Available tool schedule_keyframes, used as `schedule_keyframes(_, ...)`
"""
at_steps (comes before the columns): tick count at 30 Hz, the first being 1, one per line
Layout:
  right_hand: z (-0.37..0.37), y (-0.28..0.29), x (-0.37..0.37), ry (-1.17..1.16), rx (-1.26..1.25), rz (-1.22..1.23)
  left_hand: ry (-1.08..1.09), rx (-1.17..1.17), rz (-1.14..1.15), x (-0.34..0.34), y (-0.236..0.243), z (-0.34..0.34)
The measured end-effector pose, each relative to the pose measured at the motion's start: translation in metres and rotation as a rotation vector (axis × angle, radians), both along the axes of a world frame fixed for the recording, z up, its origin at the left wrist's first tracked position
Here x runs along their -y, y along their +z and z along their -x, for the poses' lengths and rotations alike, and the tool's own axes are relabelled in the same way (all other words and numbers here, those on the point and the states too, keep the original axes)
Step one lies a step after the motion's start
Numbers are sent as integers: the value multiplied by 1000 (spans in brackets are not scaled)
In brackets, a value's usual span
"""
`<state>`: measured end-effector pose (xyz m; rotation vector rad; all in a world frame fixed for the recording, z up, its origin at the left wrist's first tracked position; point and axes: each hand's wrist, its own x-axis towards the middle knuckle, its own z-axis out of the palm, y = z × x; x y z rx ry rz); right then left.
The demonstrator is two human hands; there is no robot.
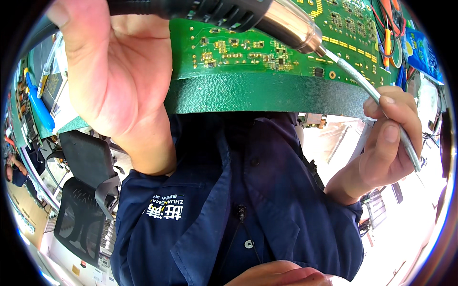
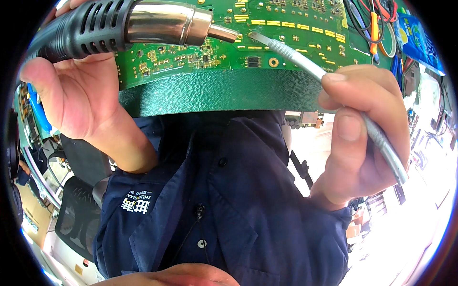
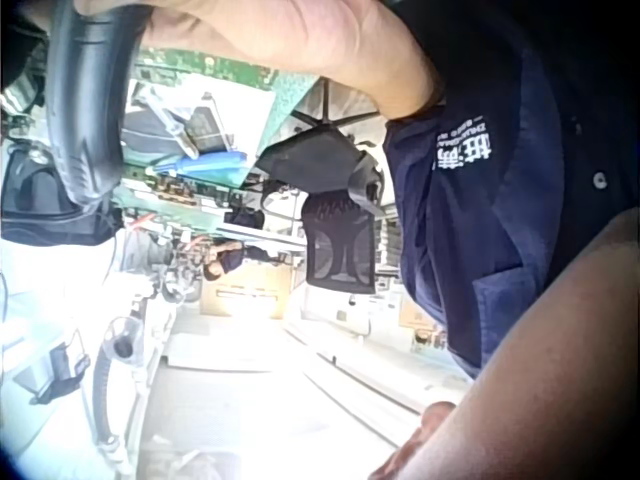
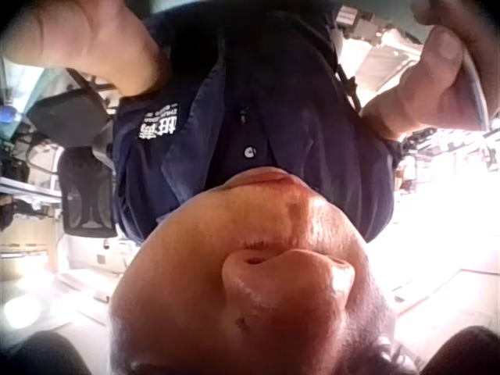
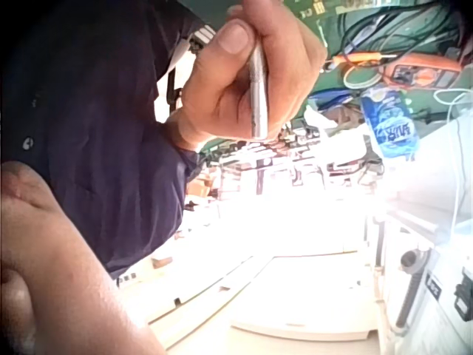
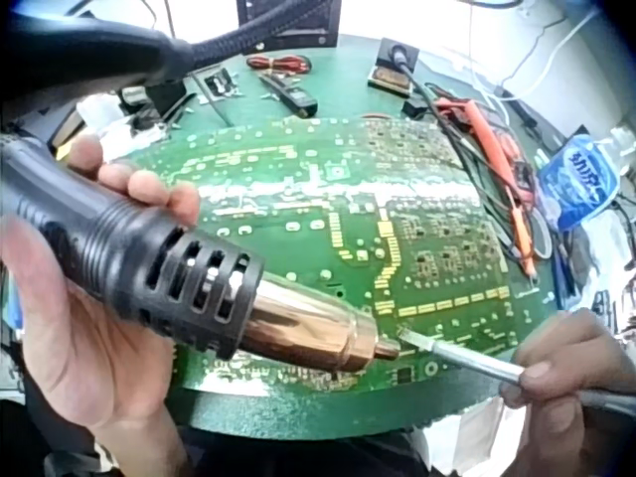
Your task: The person uses a hot air gun and a metal tool to adjust components on a circuit board, then uses a soldering iron and wire to apply solder to the board's connections.
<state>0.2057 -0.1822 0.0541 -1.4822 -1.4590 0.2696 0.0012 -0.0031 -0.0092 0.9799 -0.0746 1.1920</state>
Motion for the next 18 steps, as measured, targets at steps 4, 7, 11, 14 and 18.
schedule_keyframes(4,-3,0,-1,-32,-29,9,-4,1,6,2,0,-1)
schedule_keyframes(7,-12,6,1,-24,-73,40,0,-4,11,1,-1,0)
schedule_keyframes(11,-26,8,-3,176,-17,106,-4,-2,16,1,-1,-1)
schedule_keyframes(14,-35,8,-2,256,-7,121,-2,-2,21,1,-1,0)
schedule_keyframes(18,-22,6,-6,125,-15,65,1,-5,26,0,-2,3)
